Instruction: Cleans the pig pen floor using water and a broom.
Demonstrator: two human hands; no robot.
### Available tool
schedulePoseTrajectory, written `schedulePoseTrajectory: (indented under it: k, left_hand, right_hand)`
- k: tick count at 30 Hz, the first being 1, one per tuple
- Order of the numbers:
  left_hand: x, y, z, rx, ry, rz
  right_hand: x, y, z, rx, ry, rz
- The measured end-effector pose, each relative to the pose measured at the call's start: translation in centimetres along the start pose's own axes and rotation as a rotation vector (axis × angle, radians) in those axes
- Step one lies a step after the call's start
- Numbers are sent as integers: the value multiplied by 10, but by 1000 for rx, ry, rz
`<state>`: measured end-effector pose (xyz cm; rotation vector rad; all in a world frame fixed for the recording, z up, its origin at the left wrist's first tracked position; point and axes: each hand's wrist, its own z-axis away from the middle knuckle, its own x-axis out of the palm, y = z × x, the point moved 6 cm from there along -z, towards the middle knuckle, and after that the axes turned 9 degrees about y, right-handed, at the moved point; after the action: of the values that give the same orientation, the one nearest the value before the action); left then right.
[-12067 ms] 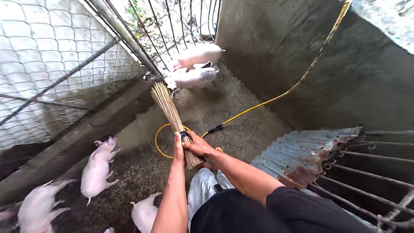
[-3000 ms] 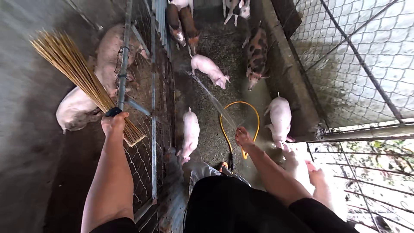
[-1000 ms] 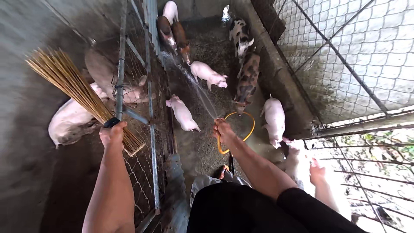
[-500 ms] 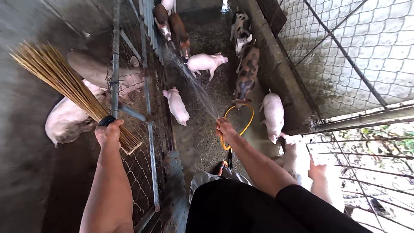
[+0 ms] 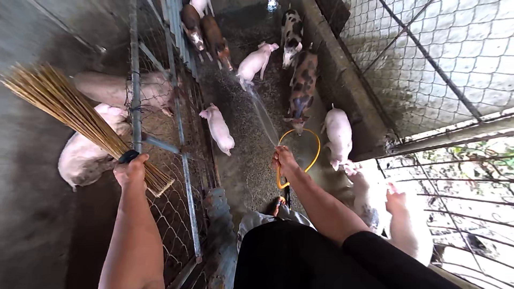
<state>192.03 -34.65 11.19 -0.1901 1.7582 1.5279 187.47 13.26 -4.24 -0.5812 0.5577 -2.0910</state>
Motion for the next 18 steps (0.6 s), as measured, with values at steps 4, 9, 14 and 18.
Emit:
schedulePoseTrajectory:
  k: [4,9,14,18]
  left_hand:
    - [-3,5,5,-8,-6,4]
    - [-2,3,3,-13,-2,32]
    - [0,-6,-3,-17,-7,24]
    - [0,-9,-6,-16,-7,23]
  right_hand:
    - [-5,10,-7,11,-26,183]
    - [-37,49,-14,40,-48,549]
    - [-49,64,-9,54,-88,604]
    - [-45,58,-6,28,-107,595]
